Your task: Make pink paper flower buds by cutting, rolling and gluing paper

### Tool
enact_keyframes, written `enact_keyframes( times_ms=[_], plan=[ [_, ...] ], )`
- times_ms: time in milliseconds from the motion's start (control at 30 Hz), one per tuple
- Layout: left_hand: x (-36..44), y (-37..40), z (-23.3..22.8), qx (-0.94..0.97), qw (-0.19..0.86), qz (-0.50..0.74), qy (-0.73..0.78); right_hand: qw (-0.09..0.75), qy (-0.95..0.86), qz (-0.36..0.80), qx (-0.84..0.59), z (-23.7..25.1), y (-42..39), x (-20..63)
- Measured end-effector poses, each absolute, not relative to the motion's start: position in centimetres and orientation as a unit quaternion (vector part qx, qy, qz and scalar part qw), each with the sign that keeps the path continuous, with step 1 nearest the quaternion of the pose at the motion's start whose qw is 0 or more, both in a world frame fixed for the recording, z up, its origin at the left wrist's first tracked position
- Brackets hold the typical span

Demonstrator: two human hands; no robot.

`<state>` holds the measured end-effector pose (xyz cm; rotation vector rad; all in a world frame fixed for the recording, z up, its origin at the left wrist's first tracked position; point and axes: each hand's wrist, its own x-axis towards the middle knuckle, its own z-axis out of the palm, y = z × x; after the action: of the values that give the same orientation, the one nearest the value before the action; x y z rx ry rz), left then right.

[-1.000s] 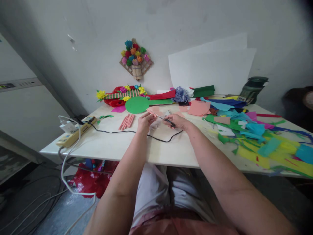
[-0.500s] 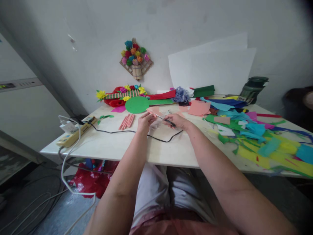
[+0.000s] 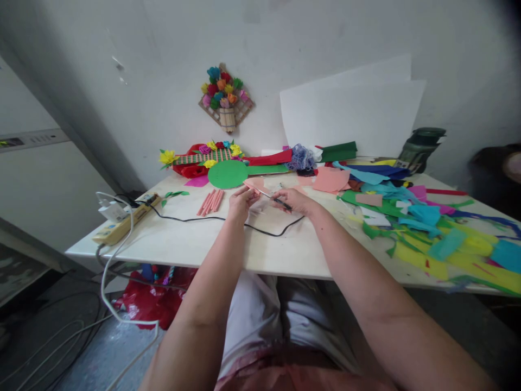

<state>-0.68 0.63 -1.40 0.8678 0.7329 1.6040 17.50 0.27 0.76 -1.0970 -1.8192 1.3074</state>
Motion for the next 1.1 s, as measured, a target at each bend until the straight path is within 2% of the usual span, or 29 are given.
enact_keyframes(
  times_ms=[367, 700, 1100],
  plan=[
    [-0.8, 0.6, -1.4, 0.386, 0.553, 0.673, 0.304, 0.321, -0.698, 0.492, -0.409, 0.6, 0.3, 17.5],
    [-0.6, 0.4, -1.3, 0.386, 0.558, 0.666, 0.31, 0.305, -0.681, 0.533, -0.398, 0.8, 0.2, 17.6],
    [-0.5, 0.4, -1.3, 0.388, 0.559, 0.665, 0.308, 0.318, -0.683, 0.498, -0.429, 1.5, -0.5, 17.3]
  ],
)
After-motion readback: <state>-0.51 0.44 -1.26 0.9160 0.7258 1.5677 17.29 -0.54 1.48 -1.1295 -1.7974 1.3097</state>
